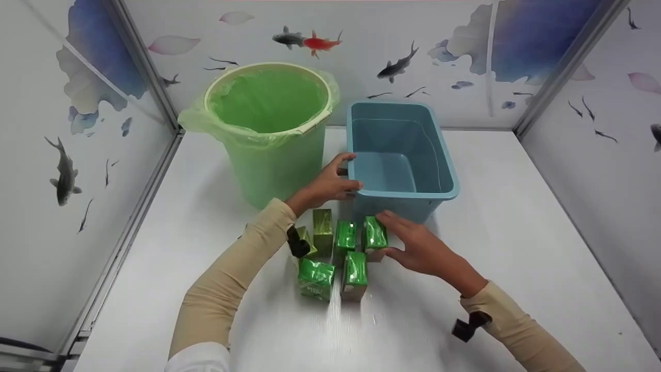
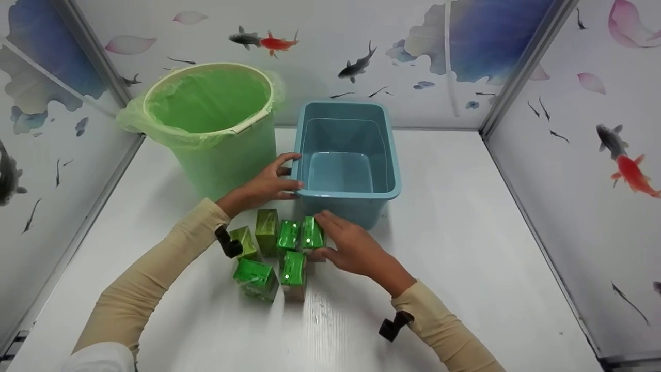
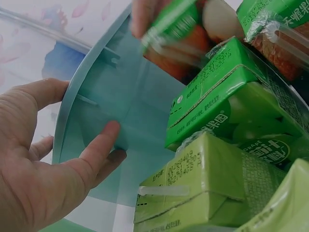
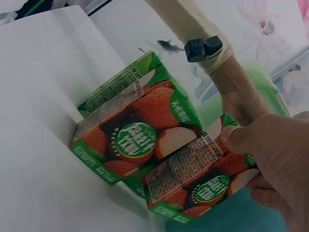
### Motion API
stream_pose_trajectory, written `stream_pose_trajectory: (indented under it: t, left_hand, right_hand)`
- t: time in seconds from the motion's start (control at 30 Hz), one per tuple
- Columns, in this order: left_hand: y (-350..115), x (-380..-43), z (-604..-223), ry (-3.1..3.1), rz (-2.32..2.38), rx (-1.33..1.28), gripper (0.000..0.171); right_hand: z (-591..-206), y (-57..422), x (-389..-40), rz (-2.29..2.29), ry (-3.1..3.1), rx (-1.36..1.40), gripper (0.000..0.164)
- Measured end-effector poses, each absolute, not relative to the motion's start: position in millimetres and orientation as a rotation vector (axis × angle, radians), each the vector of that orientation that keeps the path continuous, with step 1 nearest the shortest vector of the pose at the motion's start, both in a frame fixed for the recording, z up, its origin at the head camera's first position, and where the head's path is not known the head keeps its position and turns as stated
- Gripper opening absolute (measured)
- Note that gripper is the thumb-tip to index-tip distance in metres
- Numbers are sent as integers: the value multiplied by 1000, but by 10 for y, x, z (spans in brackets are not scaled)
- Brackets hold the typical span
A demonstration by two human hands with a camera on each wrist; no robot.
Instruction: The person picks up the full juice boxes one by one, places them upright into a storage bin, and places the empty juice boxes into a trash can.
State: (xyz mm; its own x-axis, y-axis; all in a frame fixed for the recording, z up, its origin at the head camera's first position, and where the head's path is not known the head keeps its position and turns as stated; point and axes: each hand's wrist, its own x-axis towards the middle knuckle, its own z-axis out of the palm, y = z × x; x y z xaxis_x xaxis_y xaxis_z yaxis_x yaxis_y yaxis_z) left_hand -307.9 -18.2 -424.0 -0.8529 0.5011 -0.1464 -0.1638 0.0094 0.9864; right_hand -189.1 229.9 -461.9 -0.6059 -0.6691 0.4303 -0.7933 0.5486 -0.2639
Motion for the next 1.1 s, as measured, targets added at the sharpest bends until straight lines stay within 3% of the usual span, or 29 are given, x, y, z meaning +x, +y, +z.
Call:
stream_pose_trajectory:
  t: [0.43,1.1]
  left_hand:
    - [-178,-3094,-4230,1860,1878,320,80]
    - [-220,-2990,-4249,1825,1863,354,83]
  right_hand:
    - [-3812,2468,-1757,579,-2324,1237,93]
    - [-2774,2378,-2190,603,-2125,1178,83]
